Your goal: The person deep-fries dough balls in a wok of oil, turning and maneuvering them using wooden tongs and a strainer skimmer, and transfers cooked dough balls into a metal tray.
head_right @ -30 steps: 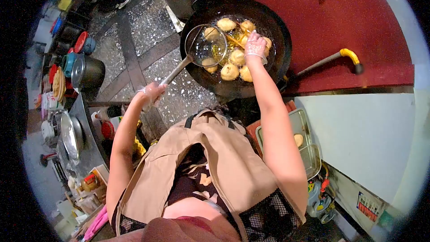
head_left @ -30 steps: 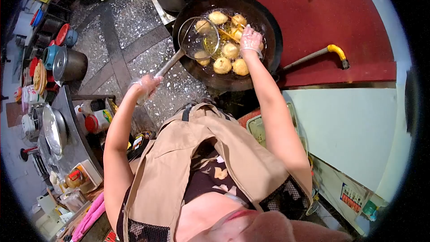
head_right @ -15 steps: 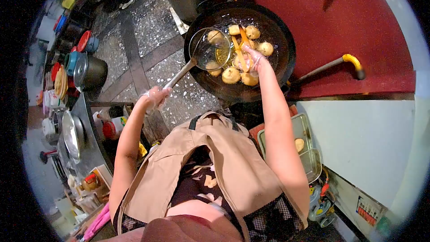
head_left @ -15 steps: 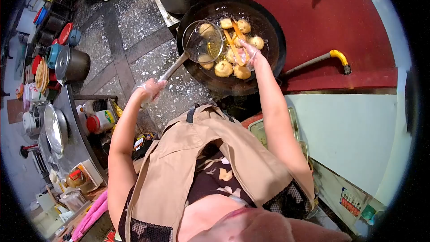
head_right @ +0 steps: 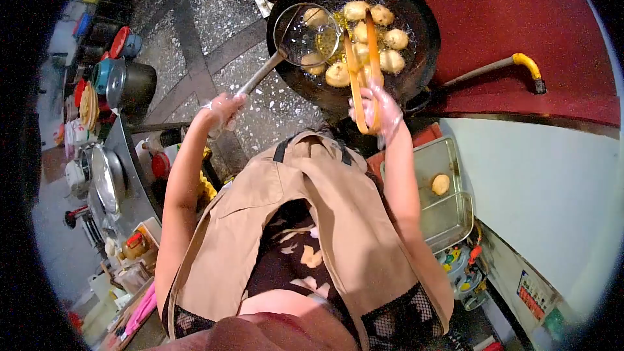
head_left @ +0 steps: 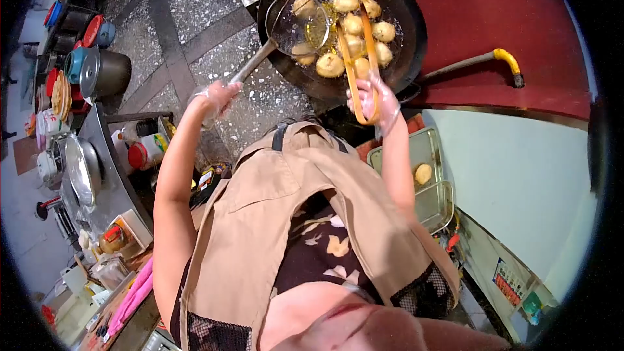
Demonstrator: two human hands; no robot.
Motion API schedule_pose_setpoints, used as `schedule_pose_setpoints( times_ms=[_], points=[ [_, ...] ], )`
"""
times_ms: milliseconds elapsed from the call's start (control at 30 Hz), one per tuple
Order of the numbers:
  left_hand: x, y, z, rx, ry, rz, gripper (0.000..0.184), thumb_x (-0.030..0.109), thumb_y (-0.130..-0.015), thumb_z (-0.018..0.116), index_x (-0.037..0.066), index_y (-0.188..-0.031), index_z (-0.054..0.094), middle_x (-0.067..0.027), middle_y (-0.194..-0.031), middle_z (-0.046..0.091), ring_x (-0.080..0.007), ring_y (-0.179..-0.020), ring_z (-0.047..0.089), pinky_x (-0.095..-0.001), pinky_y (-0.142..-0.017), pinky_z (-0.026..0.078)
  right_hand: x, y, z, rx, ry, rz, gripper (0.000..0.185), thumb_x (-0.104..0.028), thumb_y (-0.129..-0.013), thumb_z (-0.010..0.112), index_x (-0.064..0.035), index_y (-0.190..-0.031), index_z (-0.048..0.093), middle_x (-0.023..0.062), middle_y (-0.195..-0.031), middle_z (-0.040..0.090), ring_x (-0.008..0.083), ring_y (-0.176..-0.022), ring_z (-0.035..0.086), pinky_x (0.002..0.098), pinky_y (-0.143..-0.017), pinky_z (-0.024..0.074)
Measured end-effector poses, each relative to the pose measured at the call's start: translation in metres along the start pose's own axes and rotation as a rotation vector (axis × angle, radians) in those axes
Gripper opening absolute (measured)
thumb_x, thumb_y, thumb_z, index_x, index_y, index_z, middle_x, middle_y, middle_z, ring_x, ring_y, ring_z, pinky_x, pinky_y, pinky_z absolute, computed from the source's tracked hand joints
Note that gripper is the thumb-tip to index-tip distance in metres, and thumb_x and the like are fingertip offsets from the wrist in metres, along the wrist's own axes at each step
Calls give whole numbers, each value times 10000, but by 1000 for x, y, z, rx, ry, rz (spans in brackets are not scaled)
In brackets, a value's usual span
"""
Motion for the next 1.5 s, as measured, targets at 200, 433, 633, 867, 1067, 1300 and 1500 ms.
schedule_pose_setpoints(
  times_ms=[200, 433, 633, 867, 1067, 1300, 1500],
  points=[
    [10, 10, -3, 12, -17, 4, 542, 542, -862, 494, 16, -808, 612, -59, -586, 526, -178, -512, 483, -371, -491, 384, -1, 48, 7, 331, 1168, -196, 570, -411, -710, 715, 3, -1052, 525, 133, -926, 606, 240, -822, 593, 348, -735, 481],
    [5, 1, -1, -20, -19, 31, 535, 516, -883, 483, 4, -788, 605, -61, -589, 533, -178, -491, 487, -351, -464, 393, 16, 54, 16, 508, 1660, 106, 700, -440, -689, 701, 26, -1162, 480, 223, -1157, 526, 334, -1082, 528, 384, -917, 435],
    [14, 15, -2, -35, -27, 49, 543, 521, -881, 486, 0, -782, 601, -65, -602, 542, -177, -509, 506, -351, -479, 423, 17, 52, 25, 600, 1751, 184, 803, -439, -736, 677, 71, -1273, 368, 220, -1283, 452, 309, -1174, 477, 373, -961, 419],
    [6, 2, 1, -54, 13, 74, 522, 498, -884, 501, 1, -754, 592, -58, -598, 532, -170, -497, 509, -351, -452, 415, 2, 41, 33, 677, 1701, 99, 686, -397, -718, 707, 52, -1187, 485, 216, -1201, 534, 312, -1086, 551, 371, -900, 469],
    [-1, -1, 2, -59, 110, 22, 491, 463, -891, 517, -12, -784, 582, -55, -549, 503, -169, -449, 482, -353, -422, 385, 2, 45, 34, 684, 1693, 98, 686, -406, -693, 714, 61, -1152, 512, 214, -1177, 554, 303, -1079, 558, 352, -902, 470],
    [6, 0, -4, -61, 25, 114, 489, 457, -899, 500, -12, -792, 587, -57, -553, 503, -171, -449, 494, -347, -424, 401, 2, 51, 33, 676, 1761, 41, 709, -424, -671, 718, 48, -1150, 494, 228, -1174, 534, 324, -1090, 529, 370, -919, 438],
    [7, 0, -8, -45, 6, 119, 507, 473, -898, 489, -5, -772, 597, -63, -546, 509, -169, -456, 489, -358, -452, 400, 6, 36, 30, 656, 1793, 117, 785, -460, -674, 720, 41, -1212, 447, 202, -1244, 498, 290, -1133, 519, 352, -935, 444]
  ],
)
Point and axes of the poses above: each hand's wrist, its own y-axis away from the middle knuckle, its own z-axis out of the palm, x = y × z, the point moved 10 cm from there along -y, towards the middle knuckle
